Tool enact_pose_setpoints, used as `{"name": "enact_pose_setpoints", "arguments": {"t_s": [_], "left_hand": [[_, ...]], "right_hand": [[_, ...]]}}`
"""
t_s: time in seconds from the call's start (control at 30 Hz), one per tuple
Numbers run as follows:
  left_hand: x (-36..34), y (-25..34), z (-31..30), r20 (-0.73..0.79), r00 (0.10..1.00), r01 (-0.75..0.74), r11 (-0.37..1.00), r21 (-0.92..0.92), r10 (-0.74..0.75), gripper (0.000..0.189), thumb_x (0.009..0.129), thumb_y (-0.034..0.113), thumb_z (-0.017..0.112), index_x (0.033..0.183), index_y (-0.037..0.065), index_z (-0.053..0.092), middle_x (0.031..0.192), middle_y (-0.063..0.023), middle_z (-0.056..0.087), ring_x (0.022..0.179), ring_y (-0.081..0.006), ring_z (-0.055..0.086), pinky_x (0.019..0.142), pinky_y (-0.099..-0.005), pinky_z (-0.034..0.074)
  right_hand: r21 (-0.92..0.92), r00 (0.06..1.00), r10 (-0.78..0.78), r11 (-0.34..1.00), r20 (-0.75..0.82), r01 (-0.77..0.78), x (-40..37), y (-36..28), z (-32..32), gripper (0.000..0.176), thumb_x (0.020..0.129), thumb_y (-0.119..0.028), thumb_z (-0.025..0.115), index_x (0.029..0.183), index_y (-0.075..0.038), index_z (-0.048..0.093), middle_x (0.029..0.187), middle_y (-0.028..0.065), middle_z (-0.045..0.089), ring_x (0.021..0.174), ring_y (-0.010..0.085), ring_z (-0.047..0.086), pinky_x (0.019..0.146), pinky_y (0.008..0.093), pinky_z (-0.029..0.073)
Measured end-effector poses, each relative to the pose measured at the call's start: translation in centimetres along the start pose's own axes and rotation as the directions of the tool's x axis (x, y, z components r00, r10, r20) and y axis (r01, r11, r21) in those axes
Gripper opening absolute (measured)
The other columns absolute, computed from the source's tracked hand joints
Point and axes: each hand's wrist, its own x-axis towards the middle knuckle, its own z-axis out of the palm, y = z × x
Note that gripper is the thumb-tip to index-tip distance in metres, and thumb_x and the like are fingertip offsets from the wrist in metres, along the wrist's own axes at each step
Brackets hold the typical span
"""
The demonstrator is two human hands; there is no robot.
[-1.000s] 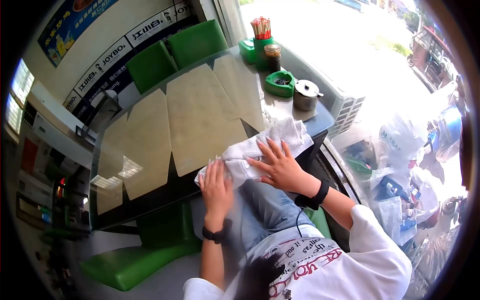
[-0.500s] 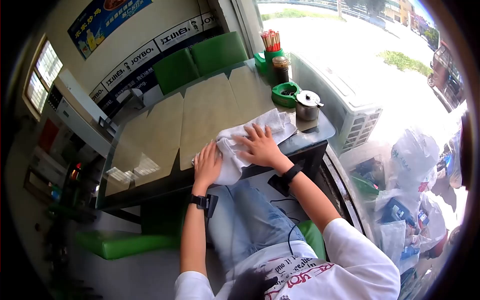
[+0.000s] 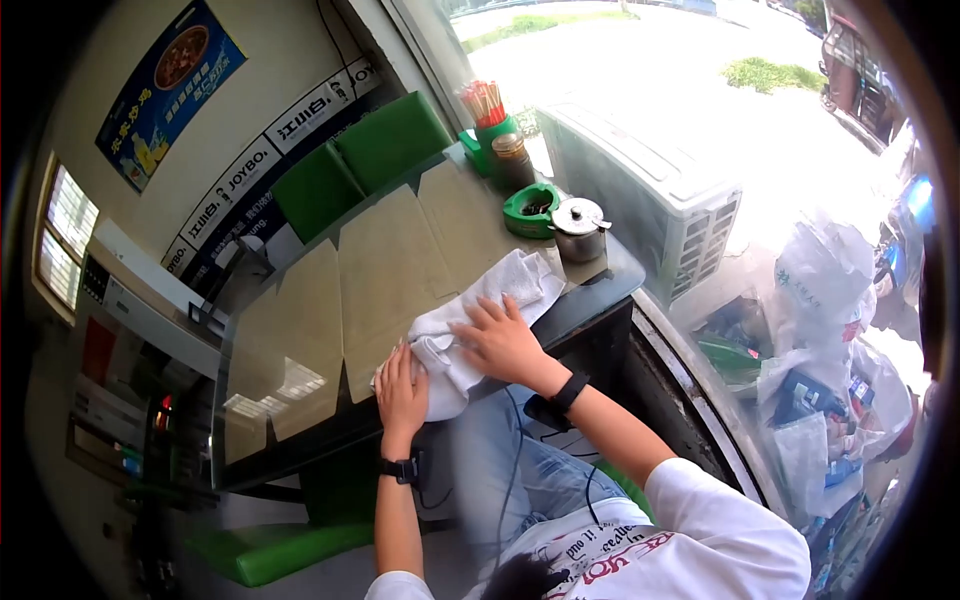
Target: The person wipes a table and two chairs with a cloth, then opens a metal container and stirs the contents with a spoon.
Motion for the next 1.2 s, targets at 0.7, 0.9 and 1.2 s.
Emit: {"name": "enact_pose_setpoints", "arguments": {"t_s": [0.7,0.9,1.2], "left_hand": [[14.4,-3.4,-5.1,0.633,0.74,-0.493,0.825,0.278,0.228,0.04,0.074,0.049,0.072,0.077,0.01,0.072,0.071,-0.0129,0.068,0.076,-0.0297,0.069,0.067,-0.041,0.053],[18.7,-19.8,-8.4,0.511,0.78,-0.013,0.807,0.59,-0.361,0.042,0.067,0.035,0.082,0.091,0.003,0.072,0.093,-0.0166,0.07,0.087,-0.0339,0.068,0.076,-0.0422,0.054],[18.1,-2.6,-13.9,0.161,0.983,-0.033,0.947,-0.32,0.089,0.047,0.077,0.001,0.068,0.123,0.011,0.061,0.105,-0.0104,0.066,0.098,-0.0254,0.063,0.087,-0.035,0.049]], "right_hand": [[-0.265,0.97,0.232,0.933,-0.071,-0.243,5.7,10.6,-12.1,0.064,0.08,-0.037,0.073,0.137,-0.018,0.05,0.132,0.0133,0.053,0.126,0.0348,0.045,0.104,0.047,0.036],[-0.219,0.852,0.482,0.871,0.206,-0.44,4.2,14.7,-13.3,0.088,0.072,-0.043,0.076,0.147,-0.018,0.035,0.118,0.0178,0.053,0.111,0.0346,0.053,0.095,0.0405,0.043],[0.068,0.921,0.152,0.98,0.359,-0.188,8.3,10.9,-10.4,0.092,0.066,-0.028,0.081,0.145,-0.02,0.034,0.102,0.0178,0.053,0.094,0.0361,0.058,0.08,0.0414,0.049]]}}
